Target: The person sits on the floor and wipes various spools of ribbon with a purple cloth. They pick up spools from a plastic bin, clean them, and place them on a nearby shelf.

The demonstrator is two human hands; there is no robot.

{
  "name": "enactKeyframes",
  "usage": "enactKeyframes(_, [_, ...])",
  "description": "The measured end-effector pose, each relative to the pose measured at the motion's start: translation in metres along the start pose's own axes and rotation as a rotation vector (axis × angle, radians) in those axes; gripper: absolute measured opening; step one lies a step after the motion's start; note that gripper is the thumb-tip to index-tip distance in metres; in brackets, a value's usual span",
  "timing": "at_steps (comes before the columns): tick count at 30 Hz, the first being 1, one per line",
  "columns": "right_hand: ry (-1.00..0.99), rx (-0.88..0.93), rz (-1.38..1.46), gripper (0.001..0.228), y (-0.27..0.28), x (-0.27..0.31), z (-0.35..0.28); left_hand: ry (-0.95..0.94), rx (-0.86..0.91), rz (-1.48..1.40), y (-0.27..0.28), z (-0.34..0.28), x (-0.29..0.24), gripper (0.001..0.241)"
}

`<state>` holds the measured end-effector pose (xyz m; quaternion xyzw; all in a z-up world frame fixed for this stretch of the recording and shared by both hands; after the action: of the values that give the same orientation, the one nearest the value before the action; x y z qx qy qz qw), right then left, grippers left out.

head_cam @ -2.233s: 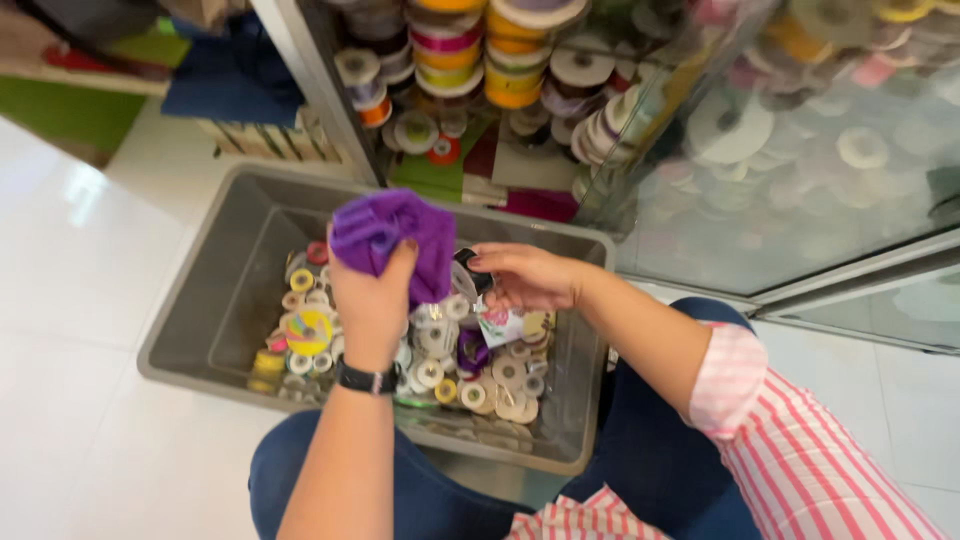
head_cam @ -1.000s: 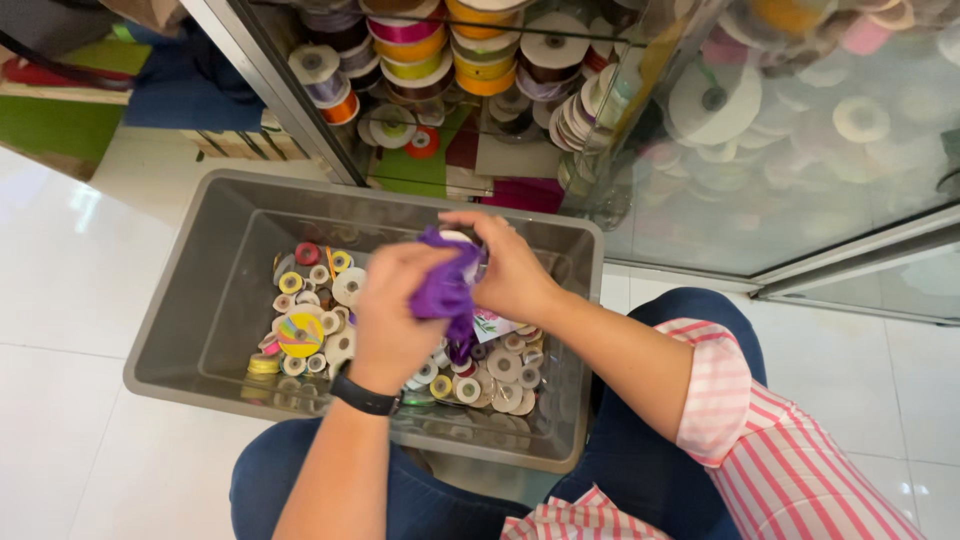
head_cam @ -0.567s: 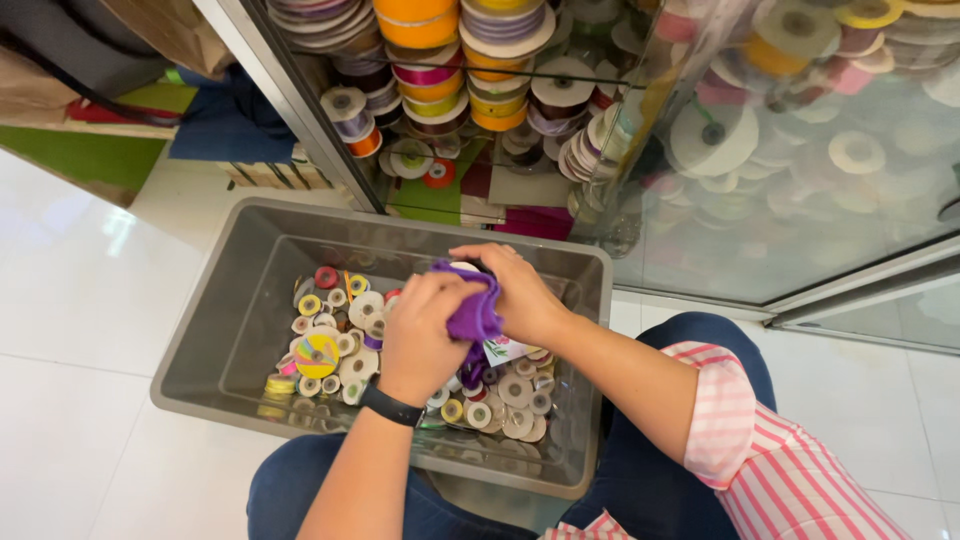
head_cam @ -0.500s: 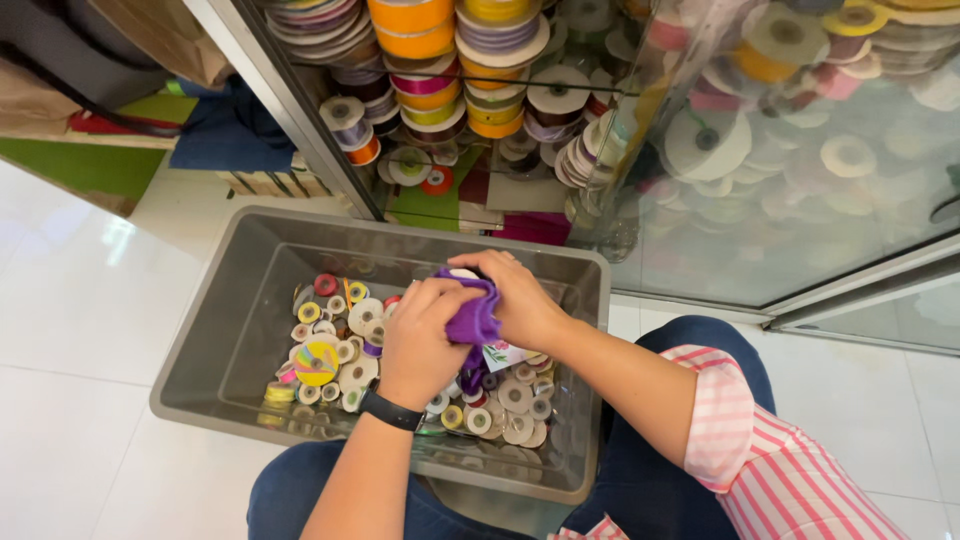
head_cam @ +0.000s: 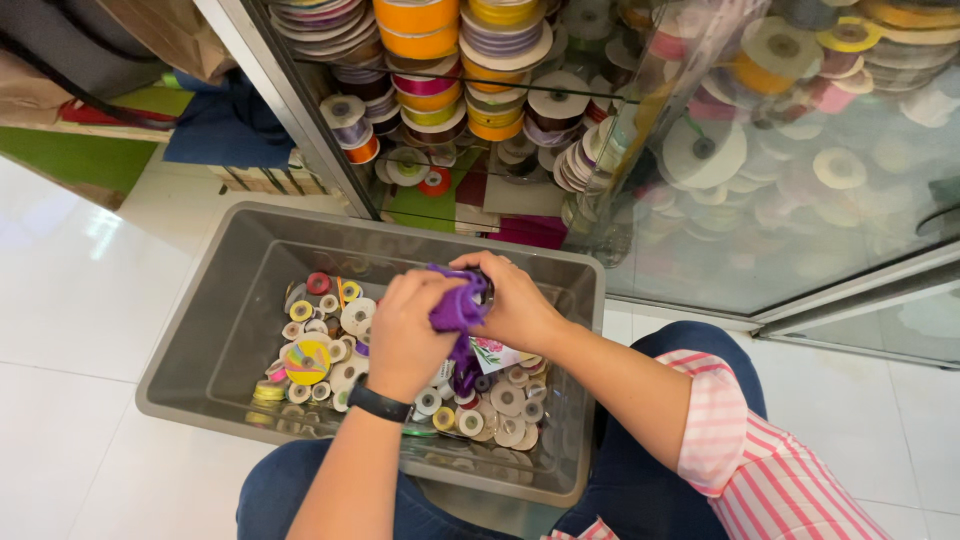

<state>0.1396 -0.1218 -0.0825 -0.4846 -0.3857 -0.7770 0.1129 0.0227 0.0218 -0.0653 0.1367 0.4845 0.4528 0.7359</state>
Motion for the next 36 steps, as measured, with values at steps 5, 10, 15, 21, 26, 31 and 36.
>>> enactKeyframes(5, [-0.053,0.013,-0.013,0.084,0.002,0.006,0.002,0.007,-0.053,0.058,0.007,0.001,-0.002,0.038])
enactKeyframes(10, [-0.097,0.042,-0.009,0.076,0.000,0.001,0.002,0.028,-0.031,0.051,0.000,-0.002,-0.004,0.040])
enactKeyframes(15, [-0.168,0.074,-0.055,0.085,0.002,0.005,0.001,0.149,-0.061,0.050,0.007,0.003,0.009,0.034])
enactKeyframes(21, [-0.247,0.013,0.053,0.081,0.007,-0.017,0.010,0.194,0.200,0.181,0.012,0.005,-0.007,0.035])
enactKeyframes(26, [-0.159,-0.266,0.338,0.077,0.018,-0.041,0.043,0.302,0.465,0.387,0.007,0.003,0.025,0.035])
enactKeyframes(31, [-0.165,-0.307,0.184,0.080,0.008,-0.027,0.128,0.273,0.542,0.308,-0.015,-0.001,0.006,0.035])
enactKeyframes(36, [-0.106,-0.347,0.290,0.077,-0.028,0.008,0.215,0.271,0.593,0.324,-0.039,-0.011,0.025,0.039])
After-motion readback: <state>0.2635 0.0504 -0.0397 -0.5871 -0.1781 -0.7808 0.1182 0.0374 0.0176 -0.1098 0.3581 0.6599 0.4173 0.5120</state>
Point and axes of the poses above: each hand's wrist, its own z-axis towards the middle knuckle, its own y-axis out of the back of the hand, x = y × z, the point moved 3 cm from there along z, towards the middle knuckle, and after that the axes turned 1 degree about -y, right-handed, at the moved point
